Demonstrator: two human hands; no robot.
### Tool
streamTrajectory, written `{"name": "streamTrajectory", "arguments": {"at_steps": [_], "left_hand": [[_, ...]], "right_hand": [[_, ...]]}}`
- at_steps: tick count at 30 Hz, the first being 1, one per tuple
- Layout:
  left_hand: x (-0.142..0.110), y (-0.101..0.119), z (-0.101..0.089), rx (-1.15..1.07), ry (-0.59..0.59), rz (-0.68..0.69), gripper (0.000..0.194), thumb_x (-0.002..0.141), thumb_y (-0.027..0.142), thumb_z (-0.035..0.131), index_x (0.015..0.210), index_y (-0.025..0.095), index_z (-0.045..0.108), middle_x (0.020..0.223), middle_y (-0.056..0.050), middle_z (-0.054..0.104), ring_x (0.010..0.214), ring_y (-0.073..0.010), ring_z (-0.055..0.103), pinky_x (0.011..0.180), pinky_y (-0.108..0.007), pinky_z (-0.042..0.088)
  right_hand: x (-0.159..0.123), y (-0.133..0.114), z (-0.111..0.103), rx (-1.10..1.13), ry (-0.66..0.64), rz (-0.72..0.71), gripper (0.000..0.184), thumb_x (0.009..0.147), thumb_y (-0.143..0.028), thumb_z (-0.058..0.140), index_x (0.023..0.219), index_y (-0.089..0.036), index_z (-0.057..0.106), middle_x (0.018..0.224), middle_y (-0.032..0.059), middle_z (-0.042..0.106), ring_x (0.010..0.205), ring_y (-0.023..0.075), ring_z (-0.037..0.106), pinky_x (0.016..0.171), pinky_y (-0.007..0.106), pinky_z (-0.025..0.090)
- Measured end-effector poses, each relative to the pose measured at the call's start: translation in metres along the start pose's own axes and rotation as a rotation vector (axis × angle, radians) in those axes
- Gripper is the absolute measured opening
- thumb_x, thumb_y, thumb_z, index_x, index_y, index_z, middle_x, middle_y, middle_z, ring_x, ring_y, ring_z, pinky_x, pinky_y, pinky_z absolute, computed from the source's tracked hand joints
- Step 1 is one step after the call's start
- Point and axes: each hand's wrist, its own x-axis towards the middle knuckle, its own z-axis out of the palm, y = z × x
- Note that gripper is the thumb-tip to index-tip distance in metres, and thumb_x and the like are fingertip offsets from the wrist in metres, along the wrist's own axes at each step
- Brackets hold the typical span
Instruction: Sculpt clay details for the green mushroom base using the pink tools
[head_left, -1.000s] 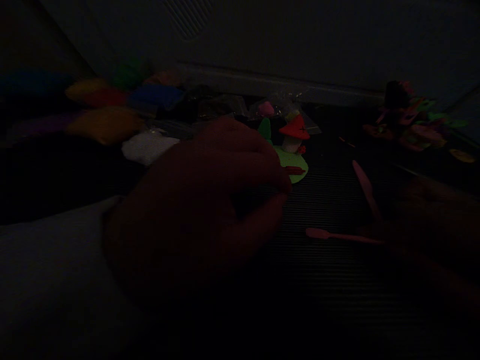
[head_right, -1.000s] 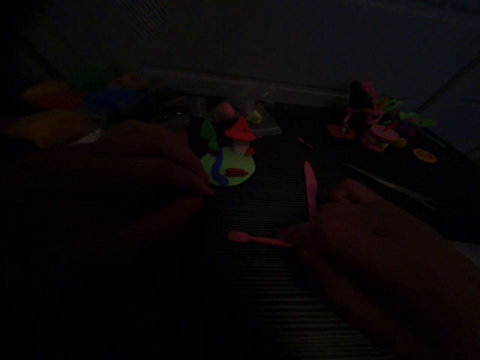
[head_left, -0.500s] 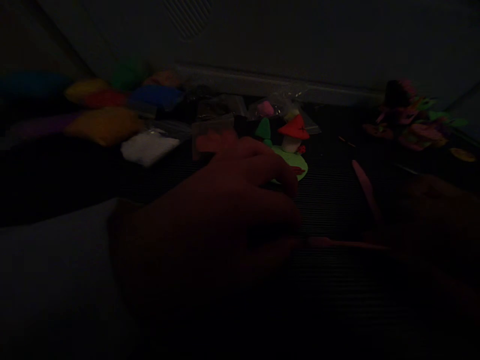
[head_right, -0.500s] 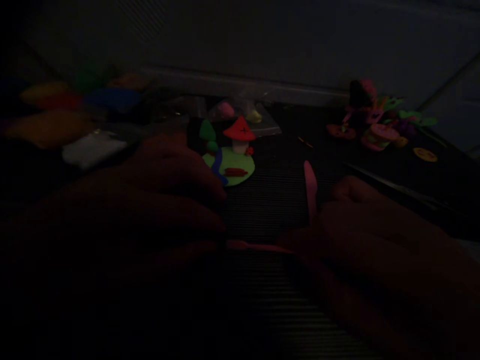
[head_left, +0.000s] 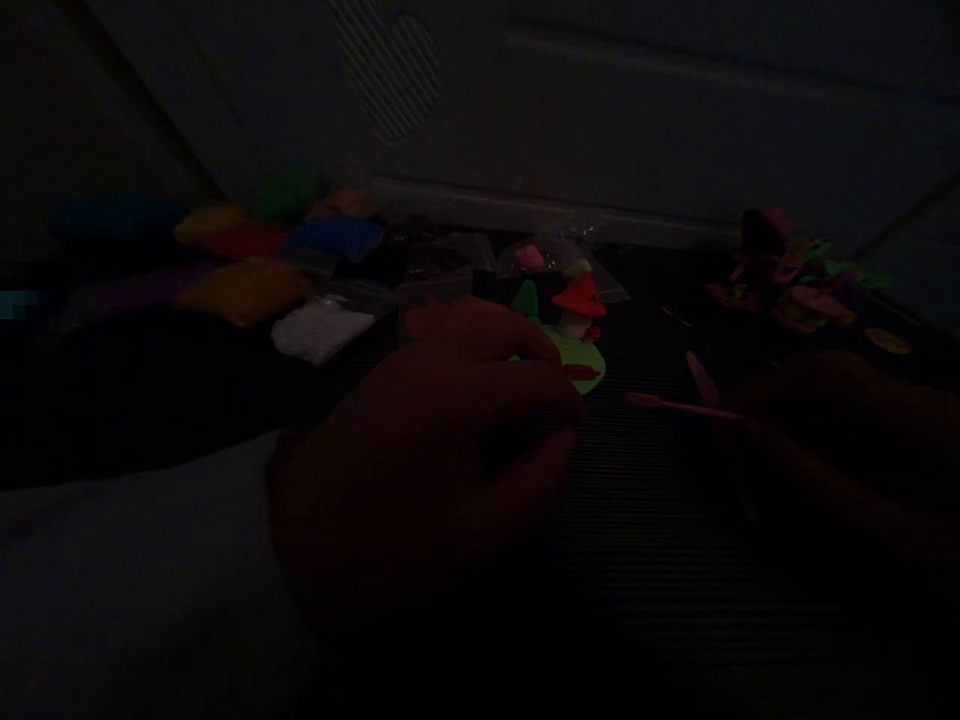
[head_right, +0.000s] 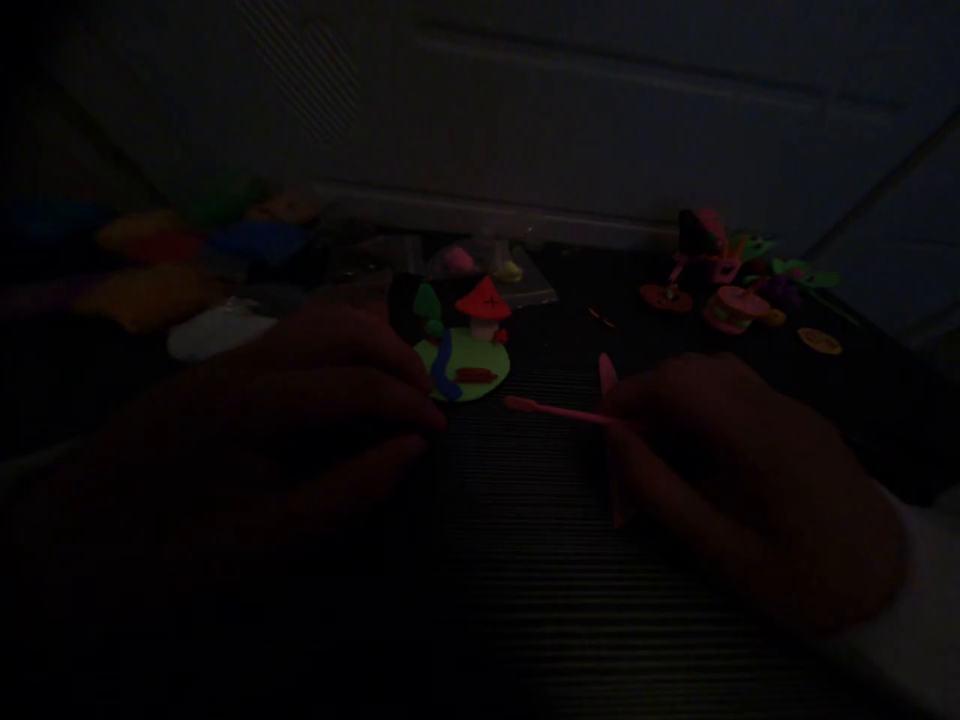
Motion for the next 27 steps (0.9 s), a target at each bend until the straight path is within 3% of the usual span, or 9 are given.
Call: {"name": "streamTrajectory", "arguments": {"at_steps": [5,9,13,18,27], "left_hand": [[-0.001,0.002,-0.002,0.027,0.189,-0.173,0.031,0.07,0.02,0.051,0.1,0.025,0.05,0.1,0.001,0.053,0.094,-0.018,0.049,0.088,-0.035,0.039],[-0.001,0.0,-0.001,0.017,0.216,-0.247,0.044,0.07,0.021,0.052,0.112,0.023,0.039,0.111,-0.002,0.049,0.099,-0.0187,0.047,0.092,-0.037,0.036],[0.0,-0.002,0.001,0.026,0.191,-0.229,0.048,0.071,0.021,0.051,0.115,0.023,0.034,0.115,-0.004,0.045,0.104,-0.0205,0.044,0.091,-0.039,0.037],[0.002,-0.004,0.002,0.008,0.153,-0.186,0.045,0.072,0.023,0.05,0.114,0.022,0.034,0.115,-0.004,0.044,0.103,-0.0197,0.044,0.09,-0.038,0.037],[0.002,-0.004,0.002,0.003,0.15,-0.109,0.039,0.072,0.019,0.049,0.11,0.02,0.04,0.114,-0.003,0.043,0.106,-0.0174,0.041,0.093,-0.036,0.035]], "right_hand": [[0.012,0.003,0.003,-0.059,-0.018,-0.078,0.023,0.082,-0.039,0.038,0.097,-0.026,0.05,0.098,0.0016,0.049,0.089,0.0148,0.046,0.072,0.032,0.041],[0.013,0.002,0.005,-0.052,0.054,-0.073,0.029,0.081,-0.036,0.04,0.107,-0.025,0.047,0.109,0.0023,0.044,0.1,0.0181,0.041,0.08,0.037,0.038],[0.014,-0.011,0.0,0.021,0.061,-0.197,0.019,0.079,-0.03,0.045,0.095,-0.025,0.055,0.099,0.0026,0.048,0.092,0.0159,0.044,0.074,0.032,0.037],[0.018,-0.039,-0.004,0.124,-0.029,-0.289,0.014,0.078,-0.031,0.049,0.086,-0.029,0.06,0.091,0.0007,0.05,0.085,0.0129,0.045,0.074,0.033,0.029],[0.026,-0.058,0.0,0.199,-0.144,-0.284,0.012,0.077,-0.03,0.052,0.083,-0.028,0.062,0.1,-0.0005,0.05,0.09,0.0147,0.042,0.084,0.038,0.02]]}}
